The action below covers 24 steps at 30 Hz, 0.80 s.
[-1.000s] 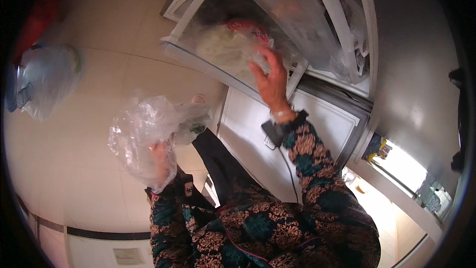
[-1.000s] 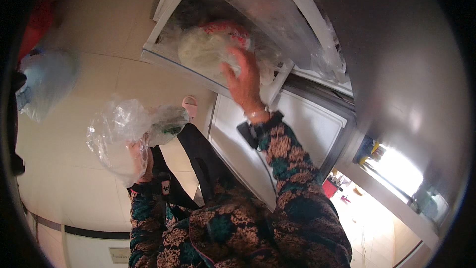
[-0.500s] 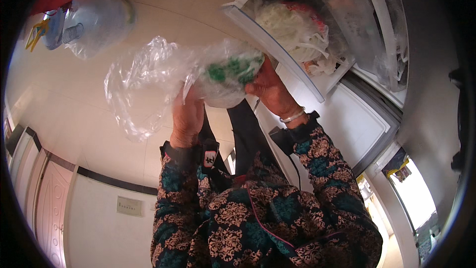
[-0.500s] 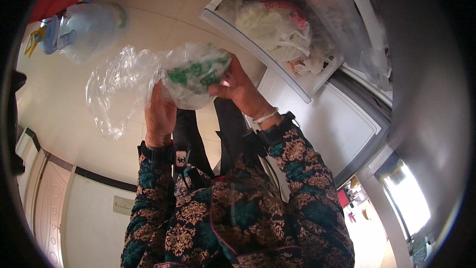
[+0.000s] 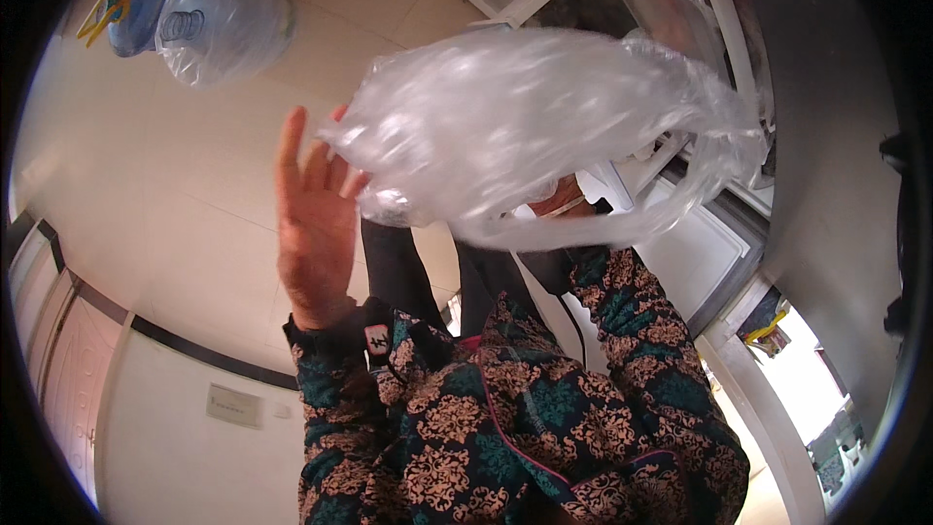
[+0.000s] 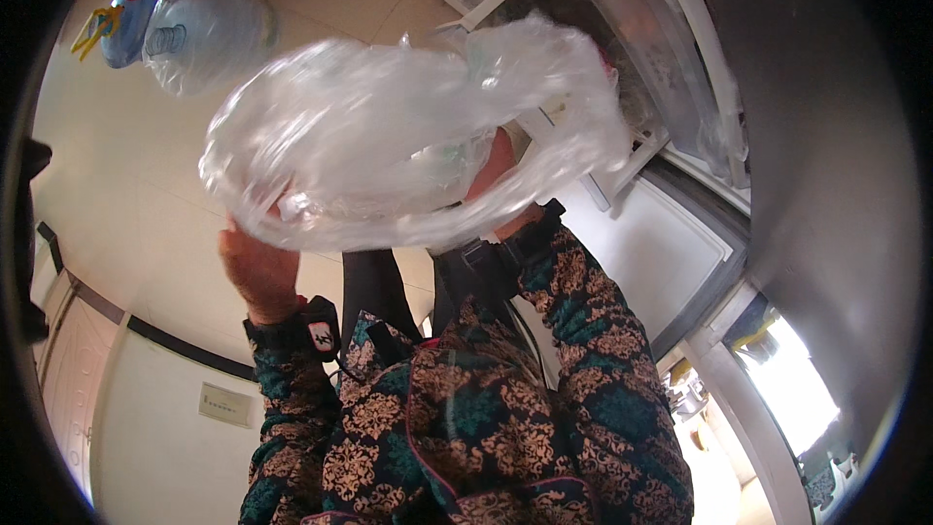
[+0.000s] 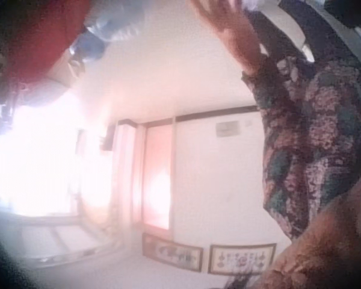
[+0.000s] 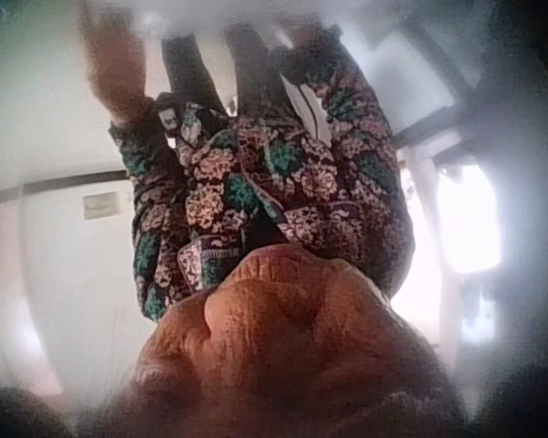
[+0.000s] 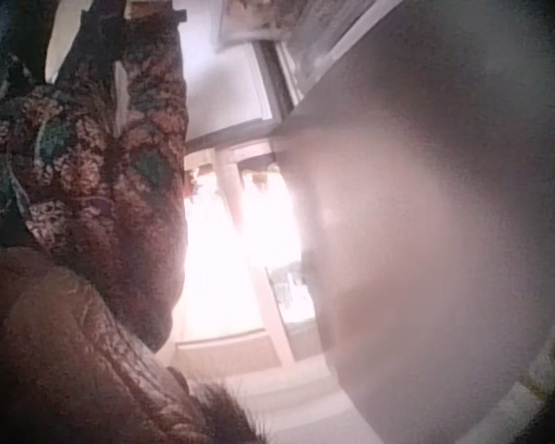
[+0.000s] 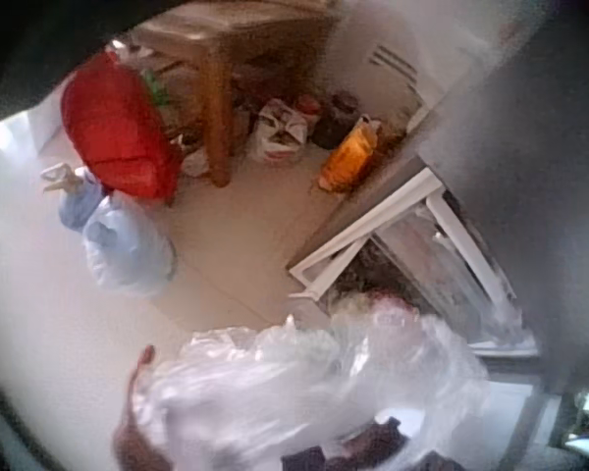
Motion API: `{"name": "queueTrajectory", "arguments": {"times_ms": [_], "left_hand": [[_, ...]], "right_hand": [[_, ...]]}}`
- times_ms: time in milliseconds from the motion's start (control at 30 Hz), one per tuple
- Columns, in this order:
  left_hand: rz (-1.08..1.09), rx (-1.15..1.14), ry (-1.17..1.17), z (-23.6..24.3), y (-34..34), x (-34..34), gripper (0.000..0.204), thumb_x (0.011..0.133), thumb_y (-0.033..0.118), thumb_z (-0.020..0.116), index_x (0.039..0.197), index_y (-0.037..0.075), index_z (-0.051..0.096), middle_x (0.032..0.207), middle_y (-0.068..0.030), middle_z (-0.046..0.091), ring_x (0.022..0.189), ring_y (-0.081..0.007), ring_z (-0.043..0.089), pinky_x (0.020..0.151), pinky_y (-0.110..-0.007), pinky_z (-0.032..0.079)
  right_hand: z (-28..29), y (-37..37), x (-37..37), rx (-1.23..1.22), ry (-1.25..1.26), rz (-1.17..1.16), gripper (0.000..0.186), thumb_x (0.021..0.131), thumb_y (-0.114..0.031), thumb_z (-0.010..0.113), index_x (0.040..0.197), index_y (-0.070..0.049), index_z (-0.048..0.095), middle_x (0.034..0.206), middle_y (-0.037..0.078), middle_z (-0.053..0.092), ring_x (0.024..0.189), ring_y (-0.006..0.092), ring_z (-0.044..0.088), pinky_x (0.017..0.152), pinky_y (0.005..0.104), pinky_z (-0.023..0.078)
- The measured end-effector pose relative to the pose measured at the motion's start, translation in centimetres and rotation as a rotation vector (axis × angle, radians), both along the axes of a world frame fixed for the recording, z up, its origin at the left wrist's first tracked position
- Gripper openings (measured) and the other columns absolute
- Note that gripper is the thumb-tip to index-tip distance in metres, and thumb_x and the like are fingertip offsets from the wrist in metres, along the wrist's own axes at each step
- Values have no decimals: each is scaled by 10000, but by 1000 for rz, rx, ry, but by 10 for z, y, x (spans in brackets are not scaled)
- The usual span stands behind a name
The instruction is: The person opens the refrigerator freezer and main compartment, then moves several plastic bags containing food items between shelves. They rearrange the bags to create space and place some items back into the freezer.
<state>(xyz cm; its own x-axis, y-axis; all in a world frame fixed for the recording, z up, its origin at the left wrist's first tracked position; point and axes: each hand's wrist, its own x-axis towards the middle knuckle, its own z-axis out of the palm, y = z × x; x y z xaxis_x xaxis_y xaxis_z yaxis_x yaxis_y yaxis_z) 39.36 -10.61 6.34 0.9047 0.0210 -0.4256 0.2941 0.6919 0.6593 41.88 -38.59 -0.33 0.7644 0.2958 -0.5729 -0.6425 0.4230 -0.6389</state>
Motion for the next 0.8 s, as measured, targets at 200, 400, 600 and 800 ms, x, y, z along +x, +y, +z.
{"name": "queueTrajectory", "arguments": {"times_ms": [200, 400, 600, 800], "left_hand": [[-181, 466, -202, 46, -15, 40, 982, 757, 481, 820, 1524, 81, 356, 1447, -172, 501, 1315, -298, 503, 1090, -450, 395], [-254, 334, -33, 50, -23, 31, 344, 912, 54, 638, 1249, -10, 621, 1090, -121, 701, 999, -216, 663, 898, -346, 530], [86, 86, 159, 55, -21, 13, 395, 1003, 247, 514, 1247, -53, 595, 1038, -180, 698, 830, -257, 676, 814, -375, 546], [169, 77, 225, 58, -2, -11, 504, 1038, 300, 466, 1401, -50, 465, 800, -52, 552, 719, -164, 506, 722, -333, 453]], "right_hand": [[-37, -20, -14, 11, 158, 62, 346, 1005, -238, 549, 1298, -58, 592, 1238, 80, 654, 1151, 214, 623, 1020, 400, 503], [-24, -17, -7, -583, -514, 453, 331, 959, -219, 608, 1219, -16, 629, 1167, 107, 681, 1038, 210, 660, 943, 369, 517], [-8, -18, 1, -712, -772, 716, 358, 911, -167, 658, 1228, -4, 623, 1128, 107, 687, 1001, 178, 656, 906, 347, 513], [-12, -14, -2, -409, -359, 564, 371, 895, -151, 667, 1231, 0, 625, 1113, 122, 689, 996, 206, 660, 902, 353, 515]]}}
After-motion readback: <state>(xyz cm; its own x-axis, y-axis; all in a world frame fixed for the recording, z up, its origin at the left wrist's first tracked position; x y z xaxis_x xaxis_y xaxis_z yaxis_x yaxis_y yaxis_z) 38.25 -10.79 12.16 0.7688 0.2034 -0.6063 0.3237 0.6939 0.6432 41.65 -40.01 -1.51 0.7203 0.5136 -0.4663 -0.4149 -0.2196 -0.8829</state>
